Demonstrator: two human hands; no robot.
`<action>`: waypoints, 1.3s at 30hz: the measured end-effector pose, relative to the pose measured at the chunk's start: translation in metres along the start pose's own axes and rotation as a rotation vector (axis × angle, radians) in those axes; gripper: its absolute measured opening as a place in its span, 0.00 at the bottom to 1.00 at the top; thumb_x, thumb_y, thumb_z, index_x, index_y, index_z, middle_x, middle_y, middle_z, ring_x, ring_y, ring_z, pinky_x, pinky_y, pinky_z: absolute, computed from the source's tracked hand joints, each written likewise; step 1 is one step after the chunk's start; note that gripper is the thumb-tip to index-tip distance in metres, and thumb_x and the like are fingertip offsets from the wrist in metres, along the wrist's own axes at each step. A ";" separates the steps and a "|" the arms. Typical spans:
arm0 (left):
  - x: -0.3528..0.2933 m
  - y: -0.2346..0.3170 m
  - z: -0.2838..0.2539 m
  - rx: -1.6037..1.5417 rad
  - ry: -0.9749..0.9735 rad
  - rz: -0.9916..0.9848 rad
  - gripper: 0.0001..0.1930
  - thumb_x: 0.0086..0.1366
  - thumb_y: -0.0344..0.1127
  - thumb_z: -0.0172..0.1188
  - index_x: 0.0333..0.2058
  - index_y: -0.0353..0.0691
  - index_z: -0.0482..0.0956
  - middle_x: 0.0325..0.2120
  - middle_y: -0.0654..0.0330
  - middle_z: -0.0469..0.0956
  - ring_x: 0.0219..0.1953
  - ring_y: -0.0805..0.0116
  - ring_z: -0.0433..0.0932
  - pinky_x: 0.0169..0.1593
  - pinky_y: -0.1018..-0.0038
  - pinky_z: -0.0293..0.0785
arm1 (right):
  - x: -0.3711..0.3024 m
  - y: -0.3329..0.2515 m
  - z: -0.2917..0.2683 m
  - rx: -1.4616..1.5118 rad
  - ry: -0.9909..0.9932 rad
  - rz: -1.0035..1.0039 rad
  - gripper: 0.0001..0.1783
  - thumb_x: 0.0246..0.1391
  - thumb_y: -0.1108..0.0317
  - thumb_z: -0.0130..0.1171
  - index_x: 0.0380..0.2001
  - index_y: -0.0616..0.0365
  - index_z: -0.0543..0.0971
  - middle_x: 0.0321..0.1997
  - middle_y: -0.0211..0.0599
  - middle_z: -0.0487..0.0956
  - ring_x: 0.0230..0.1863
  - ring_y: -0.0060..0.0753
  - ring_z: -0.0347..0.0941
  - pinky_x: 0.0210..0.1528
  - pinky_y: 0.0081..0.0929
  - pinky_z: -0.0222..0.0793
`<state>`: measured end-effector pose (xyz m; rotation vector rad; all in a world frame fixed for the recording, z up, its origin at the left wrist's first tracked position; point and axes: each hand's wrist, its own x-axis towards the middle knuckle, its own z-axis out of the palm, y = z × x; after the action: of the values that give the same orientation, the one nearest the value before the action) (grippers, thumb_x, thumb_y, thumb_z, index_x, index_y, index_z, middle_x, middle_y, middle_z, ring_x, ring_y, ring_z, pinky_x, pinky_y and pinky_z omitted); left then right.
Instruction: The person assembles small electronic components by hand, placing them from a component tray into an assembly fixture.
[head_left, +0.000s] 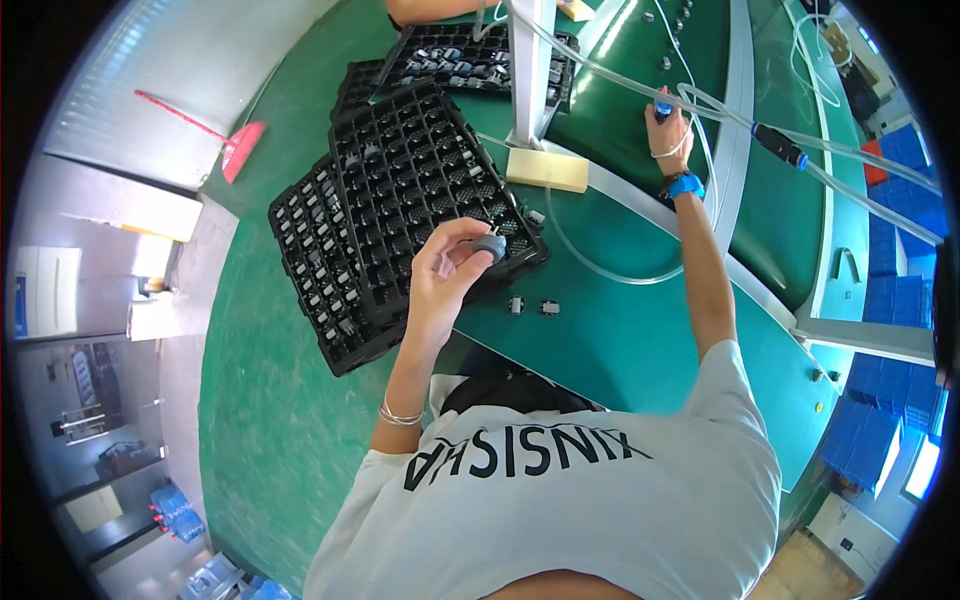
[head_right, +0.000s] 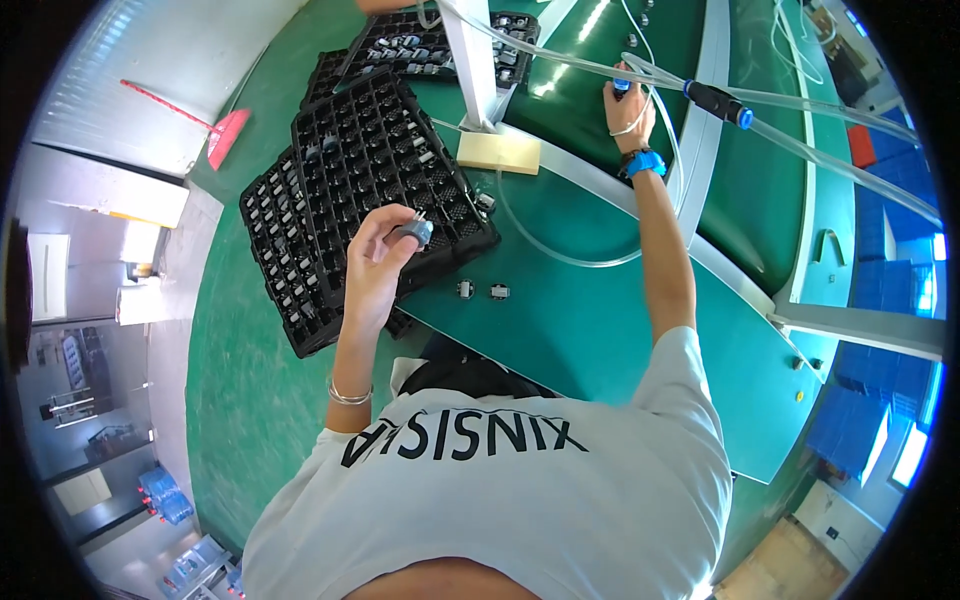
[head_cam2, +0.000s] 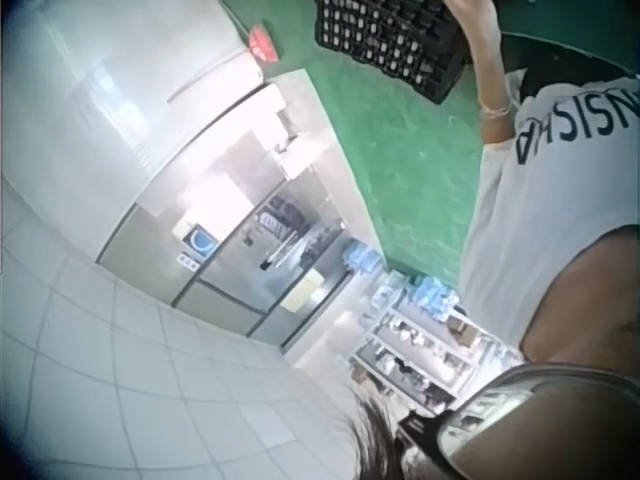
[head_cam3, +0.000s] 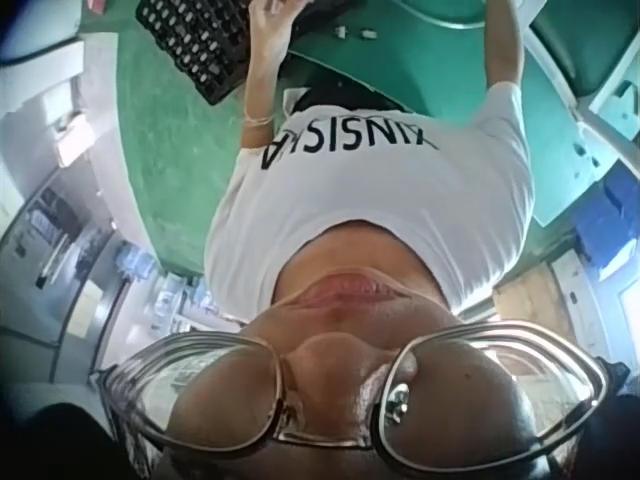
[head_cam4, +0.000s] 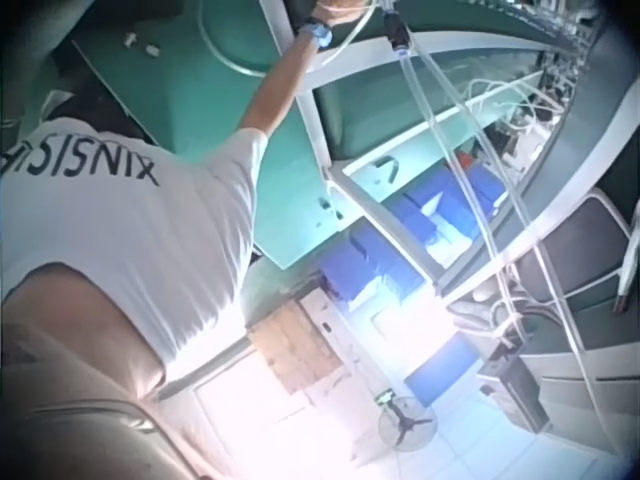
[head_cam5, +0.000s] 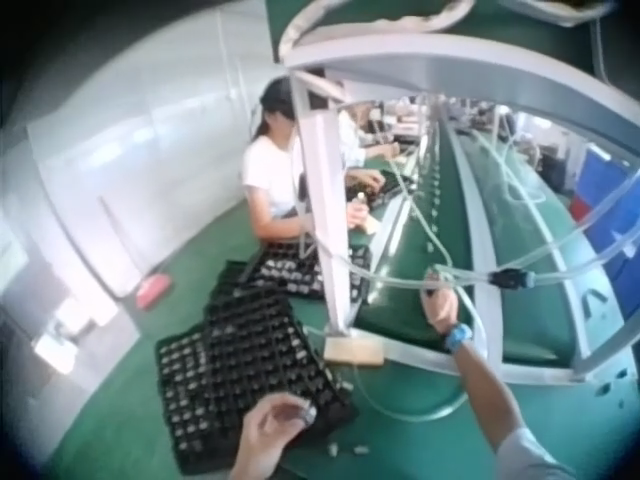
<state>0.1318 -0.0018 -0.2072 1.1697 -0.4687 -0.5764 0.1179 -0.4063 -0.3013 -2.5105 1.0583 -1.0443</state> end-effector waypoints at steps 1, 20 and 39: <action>0.001 0.001 0.000 0.000 0.007 0.000 0.13 0.53 0.22 0.58 0.39 0.35 0.72 0.36 0.61 0.73 0.38 0.75 0.72 0.46 0.79 0.67 | -0.001 -0.006 -0.003 0.003 -0.005 -0.004 0.25 0.47 0.56 0.54 0.49 0.51 0.70 0.31 0.48 0.77 0.31 0.48 0.74 0.34 0.37 0.71; 0.004 -0.006 0.017 0.022 -0.147 0.178 0.15 0.47 0.13 0.58 0.35 0.32 0.71 0.35 0.59 0.69 0.38 0.72 0.73 0.44 0.77 0.72 | -0.132 -0.183 -0.141 1.482 -1.234 0.628 0.21 0.52 0.58 0.48 0.45 0.60 0.67 0.40 0.33 0.72 0.40 0.22 0.70 0.43 0.20 0.67; 0.134 0.001 -0.144 1.472 0.206 0.419 0.12 0.52 0.27 0.56 0.38 0.41 0.73 0.36 0.57 0.72 0.41 0.58 0.71 0.45 0.67 0.67 | -0.099 -0.125 -0.035 0.489 -0.424 -0.270 0.22 0.42 0.64 0.60 0.40 0.60 0.67 0.28 0.52 0.74 0.31 0.55 0.72 0.31 0.38 0.68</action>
<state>0.3241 0.0157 -0.2468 2.3854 -0.9786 0.4032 0.1128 -0.2456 -0.2729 -2.3399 0.3047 -0.6709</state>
